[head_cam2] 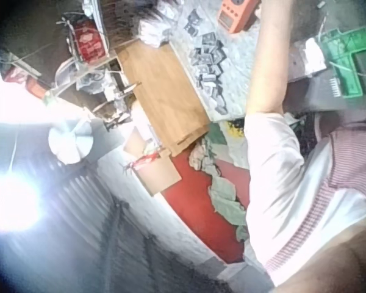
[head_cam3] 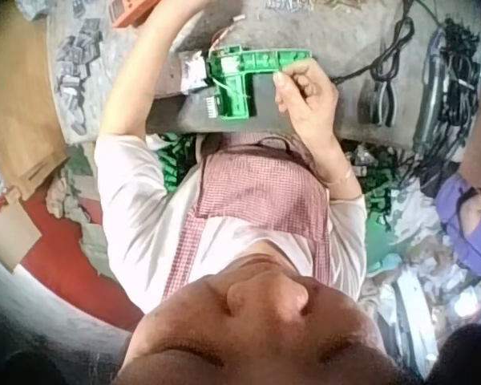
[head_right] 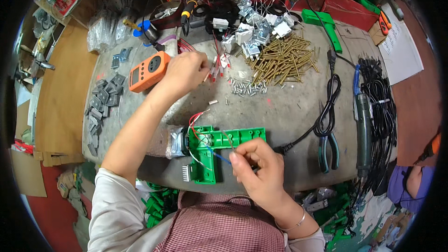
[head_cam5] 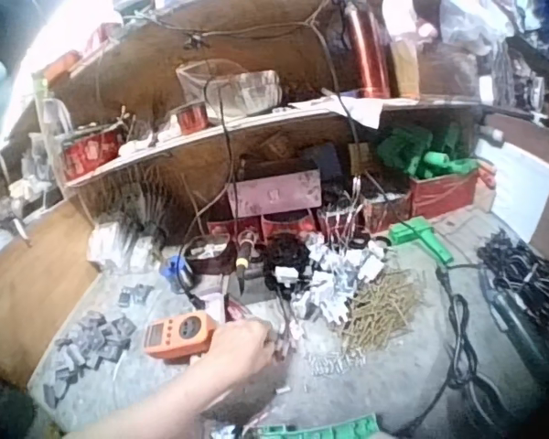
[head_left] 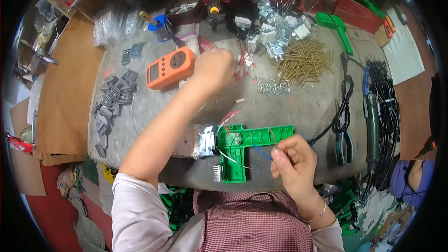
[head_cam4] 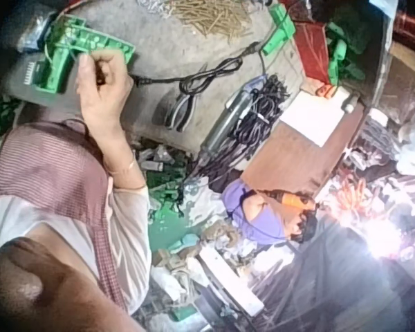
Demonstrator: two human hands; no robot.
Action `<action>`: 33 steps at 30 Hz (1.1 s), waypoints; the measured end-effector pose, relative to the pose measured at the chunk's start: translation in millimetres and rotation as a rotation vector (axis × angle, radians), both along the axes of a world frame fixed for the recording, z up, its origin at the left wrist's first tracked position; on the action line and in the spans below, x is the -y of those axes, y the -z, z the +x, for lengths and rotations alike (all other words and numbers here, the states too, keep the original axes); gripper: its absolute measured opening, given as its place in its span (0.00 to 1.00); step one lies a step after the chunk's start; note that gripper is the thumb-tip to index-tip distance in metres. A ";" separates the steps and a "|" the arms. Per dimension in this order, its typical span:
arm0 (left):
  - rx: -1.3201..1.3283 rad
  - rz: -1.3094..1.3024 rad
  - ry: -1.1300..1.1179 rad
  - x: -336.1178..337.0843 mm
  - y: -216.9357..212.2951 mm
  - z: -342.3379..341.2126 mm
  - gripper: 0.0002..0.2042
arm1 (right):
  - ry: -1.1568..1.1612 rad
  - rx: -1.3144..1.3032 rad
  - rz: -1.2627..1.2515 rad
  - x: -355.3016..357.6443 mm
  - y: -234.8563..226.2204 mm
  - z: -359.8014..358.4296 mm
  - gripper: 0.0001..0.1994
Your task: Assembling an electronic glue gun by installing internal wiring, board, and power cord into the plastic casing.
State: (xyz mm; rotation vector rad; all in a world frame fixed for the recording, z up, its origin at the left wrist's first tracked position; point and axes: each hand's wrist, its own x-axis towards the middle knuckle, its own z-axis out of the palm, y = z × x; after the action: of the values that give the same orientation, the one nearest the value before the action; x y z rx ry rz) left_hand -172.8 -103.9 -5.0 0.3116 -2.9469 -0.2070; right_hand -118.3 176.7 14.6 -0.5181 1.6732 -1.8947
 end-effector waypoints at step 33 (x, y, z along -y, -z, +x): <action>-0.265 1.282 0.036 -91.9 -60.9 145.0 0.06 | -0.016 -0.399 0.089 0.4 -14.8 5.1 0.03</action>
State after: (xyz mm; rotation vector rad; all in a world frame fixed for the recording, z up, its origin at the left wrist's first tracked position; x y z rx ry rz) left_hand -27.9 -12.0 55.9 0.3164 -2.1375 -1.9175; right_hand -113.1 176.2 29.4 -0.9173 1.9828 -1.7775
